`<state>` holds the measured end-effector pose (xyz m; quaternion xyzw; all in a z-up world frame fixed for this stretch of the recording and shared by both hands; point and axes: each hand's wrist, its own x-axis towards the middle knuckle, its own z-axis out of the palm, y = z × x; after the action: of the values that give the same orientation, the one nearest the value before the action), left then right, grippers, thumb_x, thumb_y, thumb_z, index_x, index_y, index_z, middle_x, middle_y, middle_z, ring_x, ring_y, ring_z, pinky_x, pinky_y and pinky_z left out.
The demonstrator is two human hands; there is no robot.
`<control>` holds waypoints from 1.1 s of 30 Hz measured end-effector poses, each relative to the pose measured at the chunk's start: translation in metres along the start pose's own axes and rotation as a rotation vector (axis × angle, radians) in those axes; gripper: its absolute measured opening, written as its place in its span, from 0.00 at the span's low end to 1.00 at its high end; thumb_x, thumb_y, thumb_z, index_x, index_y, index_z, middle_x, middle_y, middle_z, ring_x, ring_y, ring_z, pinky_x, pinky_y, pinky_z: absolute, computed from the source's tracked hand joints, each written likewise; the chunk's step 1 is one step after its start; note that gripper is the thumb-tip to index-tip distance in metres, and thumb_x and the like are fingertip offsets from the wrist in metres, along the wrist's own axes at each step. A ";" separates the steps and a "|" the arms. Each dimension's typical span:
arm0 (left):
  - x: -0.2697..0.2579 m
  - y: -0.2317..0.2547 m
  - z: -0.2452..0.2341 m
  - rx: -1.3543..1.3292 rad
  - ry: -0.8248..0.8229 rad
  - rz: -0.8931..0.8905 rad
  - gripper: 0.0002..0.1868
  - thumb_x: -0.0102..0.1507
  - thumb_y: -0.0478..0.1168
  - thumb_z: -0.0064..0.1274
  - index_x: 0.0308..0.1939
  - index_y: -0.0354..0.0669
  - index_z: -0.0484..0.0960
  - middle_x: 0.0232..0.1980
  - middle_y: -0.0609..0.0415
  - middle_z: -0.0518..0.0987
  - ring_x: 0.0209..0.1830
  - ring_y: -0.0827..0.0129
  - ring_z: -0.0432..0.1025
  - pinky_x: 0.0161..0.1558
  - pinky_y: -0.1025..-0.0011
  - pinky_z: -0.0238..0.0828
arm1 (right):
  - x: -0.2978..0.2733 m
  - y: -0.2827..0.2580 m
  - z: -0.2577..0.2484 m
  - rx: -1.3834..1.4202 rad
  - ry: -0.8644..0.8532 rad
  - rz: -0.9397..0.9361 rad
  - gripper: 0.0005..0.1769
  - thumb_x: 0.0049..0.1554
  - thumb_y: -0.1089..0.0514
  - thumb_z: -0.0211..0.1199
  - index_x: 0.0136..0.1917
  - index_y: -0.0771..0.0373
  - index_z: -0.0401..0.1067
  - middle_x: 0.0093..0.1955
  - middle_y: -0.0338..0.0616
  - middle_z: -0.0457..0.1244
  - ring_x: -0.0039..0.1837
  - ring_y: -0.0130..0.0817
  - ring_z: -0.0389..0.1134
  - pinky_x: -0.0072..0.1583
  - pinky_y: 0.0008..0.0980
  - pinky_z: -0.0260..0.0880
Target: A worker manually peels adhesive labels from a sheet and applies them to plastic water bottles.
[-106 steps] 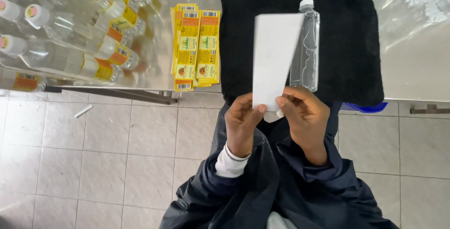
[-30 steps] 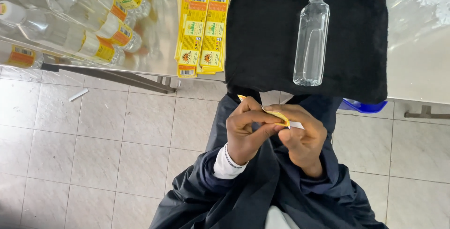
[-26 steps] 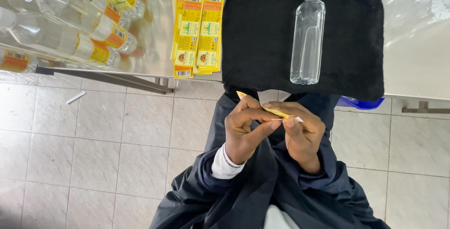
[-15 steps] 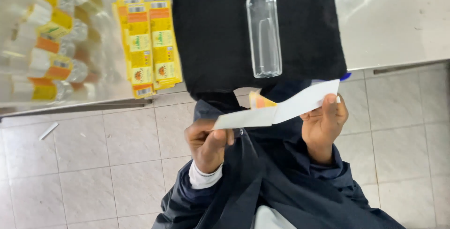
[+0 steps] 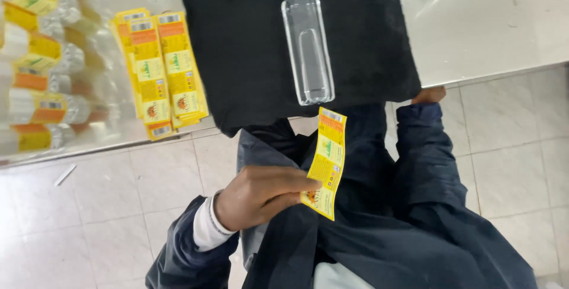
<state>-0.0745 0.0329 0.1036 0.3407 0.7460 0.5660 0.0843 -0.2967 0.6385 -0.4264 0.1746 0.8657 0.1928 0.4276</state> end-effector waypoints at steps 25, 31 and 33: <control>-0.003 0.011 -0.014 0.197 0.188 -0.191 0.24 0.71 0.40 0.62 0.70 0.40 0.77 0.67 0.44 0.84 0.58 0.55 0.87 0.48 0.68 0.91 | -0.541 0.022 -0.180 1.826 -0.080 -1.461 0.17 0.58 0.62 0.74 0.59 0.62 0.75 0.50 0.49 0.73 0.45 0.28 0.74 0.46 0.22 0.75; 0.048 -0.006 -0.040 0.069 0.510 -0.550 0.34 0.65 0.45 0.68 0.73 0.50 0.72 0.58 0.49 0.89 0.50 0.67 0.89 0.45 0.78 0.89 | -0.540 0.026 -0.268 1.580 0.351 -1.301 0.20 0.61 0.68 0.70 0.64 0.71 0.70 0.62 0.57 0.70 0.57 0.38 0.76 0.56 0.28 0.83; 0.063 -0.019 -0.047 -0.036 0.535 -0.619 0.36 0.63 0.46 0.69 0.73 0.53 0.70 0.54 0.48 0.91 0.50 0.63 0.92 0.46 0.78 0.92 | -0.529 0.017 -0.281 1.542 0.370 -1.259 0.19 0.65 0.65 0.69 0.67 0.70 0.70 0.66 0.54 0.71 0.60 0.35 0.75 0.57 0.26 0.80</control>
<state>-0.1535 0.0317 0.1189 -0.0607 0.7988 0.5956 0.0594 -0.2179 0.3538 0.0955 -0.1180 0.7415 -0.6555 0.0812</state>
